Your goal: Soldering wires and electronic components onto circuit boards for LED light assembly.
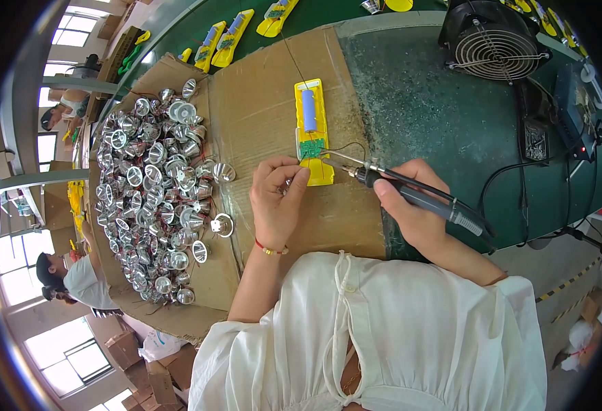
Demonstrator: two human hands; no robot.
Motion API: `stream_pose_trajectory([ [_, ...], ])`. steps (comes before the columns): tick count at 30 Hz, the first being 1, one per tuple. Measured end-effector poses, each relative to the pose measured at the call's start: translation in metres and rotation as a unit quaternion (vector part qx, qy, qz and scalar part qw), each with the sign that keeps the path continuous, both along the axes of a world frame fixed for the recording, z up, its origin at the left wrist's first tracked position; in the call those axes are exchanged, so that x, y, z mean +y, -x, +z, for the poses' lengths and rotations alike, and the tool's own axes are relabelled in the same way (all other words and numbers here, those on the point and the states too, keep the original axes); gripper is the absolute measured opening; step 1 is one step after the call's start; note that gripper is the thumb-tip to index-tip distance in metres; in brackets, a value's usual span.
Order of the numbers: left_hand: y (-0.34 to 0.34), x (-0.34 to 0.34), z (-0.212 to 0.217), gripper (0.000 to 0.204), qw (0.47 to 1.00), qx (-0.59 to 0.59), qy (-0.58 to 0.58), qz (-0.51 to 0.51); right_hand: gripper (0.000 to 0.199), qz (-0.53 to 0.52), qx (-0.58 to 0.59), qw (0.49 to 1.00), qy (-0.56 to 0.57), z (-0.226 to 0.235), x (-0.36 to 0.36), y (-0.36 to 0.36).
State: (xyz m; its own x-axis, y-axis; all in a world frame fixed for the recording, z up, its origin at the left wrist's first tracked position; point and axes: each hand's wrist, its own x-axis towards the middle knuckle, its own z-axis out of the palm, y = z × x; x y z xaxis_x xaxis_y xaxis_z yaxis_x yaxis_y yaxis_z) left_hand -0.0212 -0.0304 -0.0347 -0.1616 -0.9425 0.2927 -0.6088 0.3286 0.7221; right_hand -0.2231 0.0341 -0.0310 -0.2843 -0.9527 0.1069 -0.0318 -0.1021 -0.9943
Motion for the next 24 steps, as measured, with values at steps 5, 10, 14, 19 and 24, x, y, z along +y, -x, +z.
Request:
stream_pose_trajectory([
  [5,0.0031,-0.0024,0.0037,0.008,0.999,-0.005,-0.035,-0.007,0.013,0.001,-0.003,1.0,-0.006,0.0028,-0.0067,-0.0043],
  [10,0.0047,-0.0027,0.0051,0.007,0.999,0.003,-0.047,-0.012,0.013,0.001,-0.013,1.0,-0.014,0.0028,-0.0091,-0.0059],
  [14,0.0029,-0.0035,0.0056,0.007,0.999,0.015,-0.05,-0.017,0.014,-0.012,-0.03,0.999,-0.013,0.0048,-0.0096,-0.0064],
  [19,0.0031,-0.0054,0.0031,0.007,0.998,0.013,-0.053,-0.019,0.014,-0.006,-0.016,1.0,-0.015,0.0004,-0.0087,-0.005],
  [24,0.0046,-0.0054,0.0022,0.007,0.997,0.029,-0.074,-0.011,0.013,0.0,-0.01,1.0,-0.024,-0.0026,-0.009,-0.0042],
])
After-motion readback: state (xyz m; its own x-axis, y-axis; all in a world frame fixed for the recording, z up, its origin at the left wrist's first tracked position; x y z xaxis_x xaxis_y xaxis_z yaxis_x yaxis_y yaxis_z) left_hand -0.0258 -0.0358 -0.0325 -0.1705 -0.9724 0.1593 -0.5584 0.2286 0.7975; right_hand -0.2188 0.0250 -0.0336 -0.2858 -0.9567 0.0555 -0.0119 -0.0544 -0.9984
